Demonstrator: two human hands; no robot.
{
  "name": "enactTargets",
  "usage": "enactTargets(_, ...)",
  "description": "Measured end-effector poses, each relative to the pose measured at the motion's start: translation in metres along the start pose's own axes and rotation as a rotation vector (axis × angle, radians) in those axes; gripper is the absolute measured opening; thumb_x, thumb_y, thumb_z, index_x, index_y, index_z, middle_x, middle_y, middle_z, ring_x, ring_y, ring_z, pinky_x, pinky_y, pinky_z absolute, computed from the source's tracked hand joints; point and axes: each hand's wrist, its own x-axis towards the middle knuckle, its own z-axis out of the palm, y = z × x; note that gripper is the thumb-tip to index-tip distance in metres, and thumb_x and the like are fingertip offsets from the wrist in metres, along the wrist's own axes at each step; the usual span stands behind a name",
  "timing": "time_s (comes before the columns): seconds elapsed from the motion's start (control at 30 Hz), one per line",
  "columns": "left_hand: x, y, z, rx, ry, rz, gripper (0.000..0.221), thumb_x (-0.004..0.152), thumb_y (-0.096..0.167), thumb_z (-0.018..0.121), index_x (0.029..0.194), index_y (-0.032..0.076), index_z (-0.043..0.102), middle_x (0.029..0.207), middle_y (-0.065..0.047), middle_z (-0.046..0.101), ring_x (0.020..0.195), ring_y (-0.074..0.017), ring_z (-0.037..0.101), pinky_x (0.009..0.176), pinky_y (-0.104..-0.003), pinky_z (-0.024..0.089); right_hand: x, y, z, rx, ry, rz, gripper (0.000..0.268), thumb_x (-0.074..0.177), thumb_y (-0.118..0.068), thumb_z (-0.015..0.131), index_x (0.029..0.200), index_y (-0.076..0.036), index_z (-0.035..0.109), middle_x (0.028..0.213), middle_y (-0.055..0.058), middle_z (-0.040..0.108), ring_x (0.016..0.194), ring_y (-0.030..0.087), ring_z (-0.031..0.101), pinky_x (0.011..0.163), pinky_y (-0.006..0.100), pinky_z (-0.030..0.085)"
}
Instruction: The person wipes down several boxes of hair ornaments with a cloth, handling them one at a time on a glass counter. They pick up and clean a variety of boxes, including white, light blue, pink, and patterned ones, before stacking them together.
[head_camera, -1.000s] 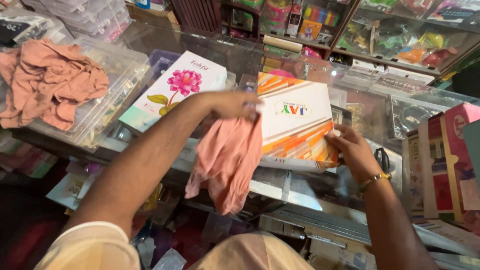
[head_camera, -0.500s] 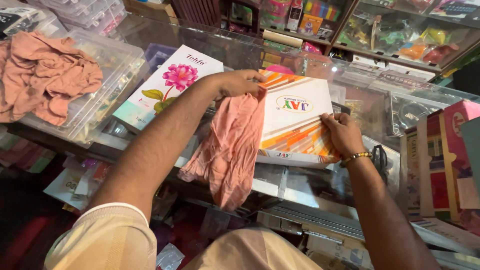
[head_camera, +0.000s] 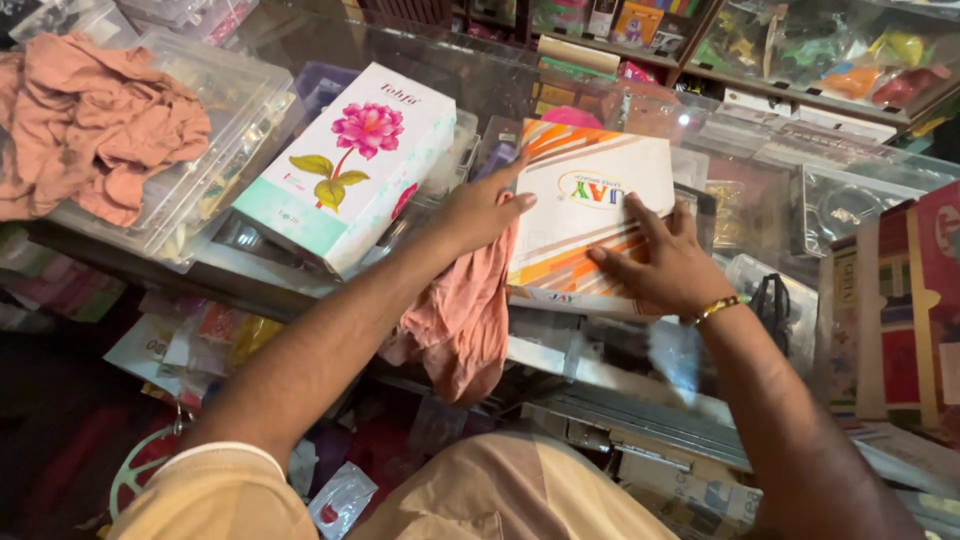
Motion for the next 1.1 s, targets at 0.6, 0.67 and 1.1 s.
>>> enactTargets(0.6,-0.11,0.043,0.006,0.212,0.616,0.562,0.069,0.081,0.058,0.075,0.137,0.022,0.06,0.153,-0.022,0.04,0.137,-0.0424,0.045,0.108,-0.05,0.038,0.054,0.063,-0.045,-0.17,0.617,-0.325,0.025,0.087,-0.004,0.071,0.112,-0.003,0.068,0.111,0.013,0.069,0.101,0.029,0.065,0.087,0.042,0.052)
enactTargets(0.67,-0.104,0.028,0.038,0.155,0.537,0.569,0.071,0.074,0.055,0.08,0.136,0.026,0.062,0.161,-0.026,0.027,0.141,-0.0476,0.04,0.108,-0.052,0.039,0.113,0.056,-0.035,-0.005,0.569,-0.381,0.023,0.087,-0.002,0.07,0.109,-0.002,0.066,0.112,0.014,0.067,0.102,0.028,0.064,0.088,0.041,0.052)
enactTargets(1.1,-0.101,-0.004,0.078,-0.017,0.335,0.353,0.058,0.08,0.029,0.089,0.133,0.021,0.066,0.159,-0.021,0.034,0.13,-0.041,0.059,0.103,-0.046,0.054,0.024,0.015,0.01,0.169,-0.064,-0.767,0.034,0.079,0.005,0.07,0.112,-0.006,0.074,0.128,0.015,0.064,0.115,0.029,0.064,0.098,0.039,0.052)
